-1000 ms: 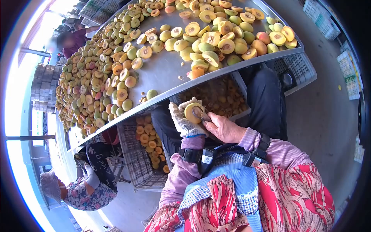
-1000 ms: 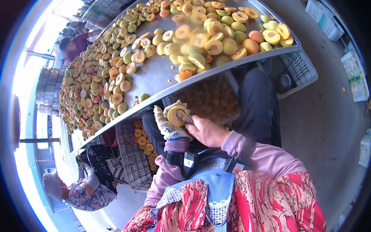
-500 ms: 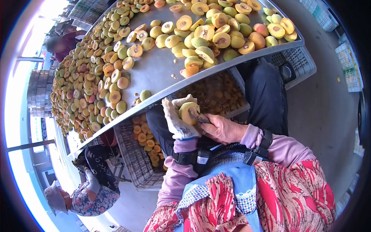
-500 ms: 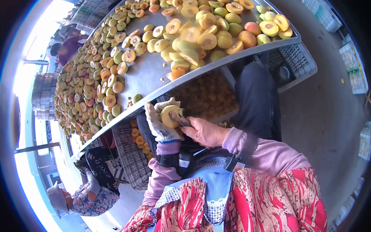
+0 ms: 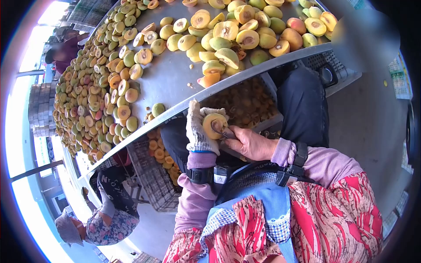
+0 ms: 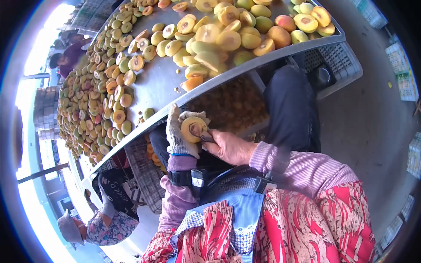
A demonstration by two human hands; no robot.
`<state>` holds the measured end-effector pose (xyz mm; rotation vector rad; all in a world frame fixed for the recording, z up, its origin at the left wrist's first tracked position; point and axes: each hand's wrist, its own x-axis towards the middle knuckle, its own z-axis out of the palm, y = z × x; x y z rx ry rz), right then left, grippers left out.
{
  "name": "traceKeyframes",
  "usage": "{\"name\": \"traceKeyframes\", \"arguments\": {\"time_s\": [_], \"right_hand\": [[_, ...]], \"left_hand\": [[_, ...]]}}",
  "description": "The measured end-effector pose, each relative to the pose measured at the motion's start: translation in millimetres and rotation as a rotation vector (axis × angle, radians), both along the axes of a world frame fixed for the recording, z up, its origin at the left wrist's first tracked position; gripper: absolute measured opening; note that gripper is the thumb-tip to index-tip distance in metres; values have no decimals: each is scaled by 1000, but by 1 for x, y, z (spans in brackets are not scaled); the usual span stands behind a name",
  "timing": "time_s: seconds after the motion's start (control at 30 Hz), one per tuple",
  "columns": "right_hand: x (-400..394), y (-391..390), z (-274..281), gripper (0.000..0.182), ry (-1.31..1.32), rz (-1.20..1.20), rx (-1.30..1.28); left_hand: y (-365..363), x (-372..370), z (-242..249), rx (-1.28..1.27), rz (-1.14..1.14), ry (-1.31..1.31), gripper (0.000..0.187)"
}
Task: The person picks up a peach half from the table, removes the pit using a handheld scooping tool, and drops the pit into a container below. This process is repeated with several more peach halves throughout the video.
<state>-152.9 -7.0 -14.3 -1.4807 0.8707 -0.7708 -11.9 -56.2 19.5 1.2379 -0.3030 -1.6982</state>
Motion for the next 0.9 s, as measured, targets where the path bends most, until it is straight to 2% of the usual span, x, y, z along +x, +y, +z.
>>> {"name": "traceKeyframes", "arguments": {"time_s": [0.07, 0.1, 0.13, 0.27, 0.4, 0.47, 0.5, 0.57, 0.6, 0.63, 0.7, 0.73, 0.77, 0.8, 0.83, 0.9], "right_hand": [[-1, -1, 13, 38, -181, 84, 352], [-3, -2, 18, 38, -186, 82, 345], [-6, -3, 22, 36, -210, 109, 468], [-14, 5, 22, 31, -279, 202, 832], [-14, 3, 8, 30, -212, 241, 670], [-5, 4, -2, 31, -179, 37, -26], [-10, 3, -5, 31, -175, 38, -36], [-18, -2, 18, 34, -133, 176, 526], [-20, -1, 13, 35, -173, 226, 729], [-18, -2, 10, 35, -172, 223, 718], [-12, 6, 6, 31, -42, 130, 168], [-11, 8, 14, 31, -41, 135, 165], [-11, 8, 26, 29, -83, 171, 510], [-13, 8, 34, 28, -122, 200, 854], [-13, 8, 33, 28, -121, 191, 851], [-13, 7, 29, 30, -365, 277, 1174]], "left_hand": [[12, -6, -2, -60, 62, -65, 49], [16, -11, -2, -134, 117, -131, 48], [15, -15, -3, -211, 171, -191, 48], [20, -19, -6, -121, 211, -161, 44], [5, -3, -7, 42, -73, -17, 42], [5, -5, -2, 58, -93, -69, 43], [2, -8, 0, 65, -111, -111, 44], [10, -4, -1, 66, -129, -37, 48], [17, -8, -1, -35, -17, -24, 50], [19, -13, 1, -142, 91, -8, 52], [28, -14, -3, -165, 42, -184, 55], [25, -15, -5, -66, 78, -187, 55], [22, -15, -7, 29, 112, -189, 56], [21, -10, -13, 9, 65, -232, 58], [21, -9, -12, 5, 58, -228, 58], [24, -6, -10, -169, -28, -355, 60]]}}
